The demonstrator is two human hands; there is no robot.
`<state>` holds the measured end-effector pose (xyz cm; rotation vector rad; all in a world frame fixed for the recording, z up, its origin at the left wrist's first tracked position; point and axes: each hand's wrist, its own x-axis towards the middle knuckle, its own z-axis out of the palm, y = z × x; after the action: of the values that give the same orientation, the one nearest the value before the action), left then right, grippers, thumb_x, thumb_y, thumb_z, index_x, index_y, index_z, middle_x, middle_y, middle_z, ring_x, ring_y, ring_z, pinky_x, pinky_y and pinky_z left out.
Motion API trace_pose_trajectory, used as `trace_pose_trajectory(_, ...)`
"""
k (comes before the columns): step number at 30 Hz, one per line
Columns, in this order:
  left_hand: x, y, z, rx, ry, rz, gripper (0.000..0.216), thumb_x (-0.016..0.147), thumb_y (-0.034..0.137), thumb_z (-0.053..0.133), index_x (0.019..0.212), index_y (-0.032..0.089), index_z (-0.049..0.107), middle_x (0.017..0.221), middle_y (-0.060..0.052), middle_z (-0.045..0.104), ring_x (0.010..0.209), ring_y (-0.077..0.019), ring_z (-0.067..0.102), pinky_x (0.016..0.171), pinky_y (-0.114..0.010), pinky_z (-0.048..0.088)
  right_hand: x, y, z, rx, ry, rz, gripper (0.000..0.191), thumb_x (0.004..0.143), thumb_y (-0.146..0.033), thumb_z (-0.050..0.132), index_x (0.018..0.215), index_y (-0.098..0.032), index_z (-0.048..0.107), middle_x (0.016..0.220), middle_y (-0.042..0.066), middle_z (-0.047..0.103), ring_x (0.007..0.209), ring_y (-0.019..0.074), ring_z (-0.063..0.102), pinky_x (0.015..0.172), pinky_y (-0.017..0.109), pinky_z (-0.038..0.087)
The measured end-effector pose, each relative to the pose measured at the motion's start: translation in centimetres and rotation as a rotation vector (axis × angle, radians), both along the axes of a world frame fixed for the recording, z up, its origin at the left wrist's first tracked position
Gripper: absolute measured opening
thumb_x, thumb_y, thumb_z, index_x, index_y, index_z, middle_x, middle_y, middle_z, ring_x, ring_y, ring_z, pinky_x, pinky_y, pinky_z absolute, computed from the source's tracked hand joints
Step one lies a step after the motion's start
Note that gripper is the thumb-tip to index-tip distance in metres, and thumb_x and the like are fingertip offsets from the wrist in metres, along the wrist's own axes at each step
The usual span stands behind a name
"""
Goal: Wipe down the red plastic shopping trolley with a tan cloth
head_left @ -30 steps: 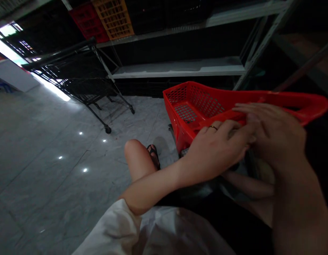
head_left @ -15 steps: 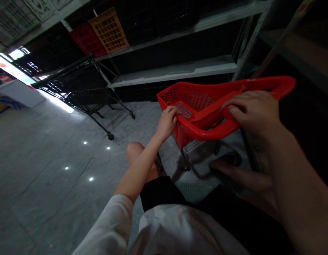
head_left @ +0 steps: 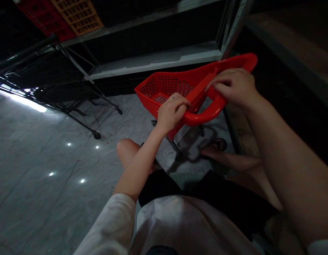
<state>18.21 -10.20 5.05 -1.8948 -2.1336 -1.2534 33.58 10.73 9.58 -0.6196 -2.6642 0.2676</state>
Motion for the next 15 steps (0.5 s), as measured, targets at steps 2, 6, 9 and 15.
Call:
trace_pose_trajectory(2, -2.0, 1.2, -0.5, -0.021, -0.031, 0.029, 0.036, 0.096, 0.010, 0.043, 0.086, 0.022, 0.076, 0.099, -0.003, 0.078, 0.105, -0.0198, 0.072, 0.101, -0.033, 0.056, -0.9, 0.9, 0.0, 0.006, -0.016, 0.054, 0.028, 0.094, -0.020, 0.053, 0.097, -0.017, 0.080, 0.122, 0.011, 0.082, 0.121, 0.0228, 0.069, 0.111, 0.035, 0.044)
trace_pose_trajectory(6, -3.9, 2.4, -0.6, -0.035, -0.056, 0.111, 0.035, 0.094, 0.009, 0.044, 0.079, 0.022, 0.073, 0.094, -0.003, 0.078, 0.102, -0.0197, 0.072, 0.099, -0.033, 0.056, -2.8, 0.0, -0.1, 0.073, -0.029, 0.152, 0.031, 0.095, -0.021, 0.048, 0.100, -0.019, 0.078, 0.123, 0.012, 0.081, 0.119, 0.0258, 0.069, 0.113, 0.042, 0.045)
trace_pose_trajectory(9, -3.1, 2.7, -0.5, -0.031, -0.059, 0.250, 0.034, 0.098, 0.011, 0.045, 0.081, 0.022, 0.072, 0.096, -0.004, 0.076, 0.102, -0.0205, 0.071, 0.099, -0.033, 0.056, -3.2, -4.0, -0.6, 0.117, 0.013, 0.155, 0.032, 0.097, -0.025, 0.046, 0.095, -0.023, 0.078, 0.114, 0.010, 0.082, 0.112, 0.0286, 0.071, 0.104, 0.045, 0.049)
trace_pose_trajectory(15, -0.4, 1.8, -1.3, 0.009, -0.024, 0.282, 0.029, 0.105, 0.018, 0.046, 0.095, 0.025, 0.073, 0.110, -0.003, 0.075, 0.111, -0.0204, 0.068, 0.100, -0.032, 0.054, -1.0, -9.5, -1.5, 0.201, 0.008, -0.033, 0.035, 0.097, -0.035, 0.047, 0.077, -0.021, 0.071, 0.080, 0.011, 0.075, 0.079, 0.0234, 0.065, 0.080, 0.037, 0.045)
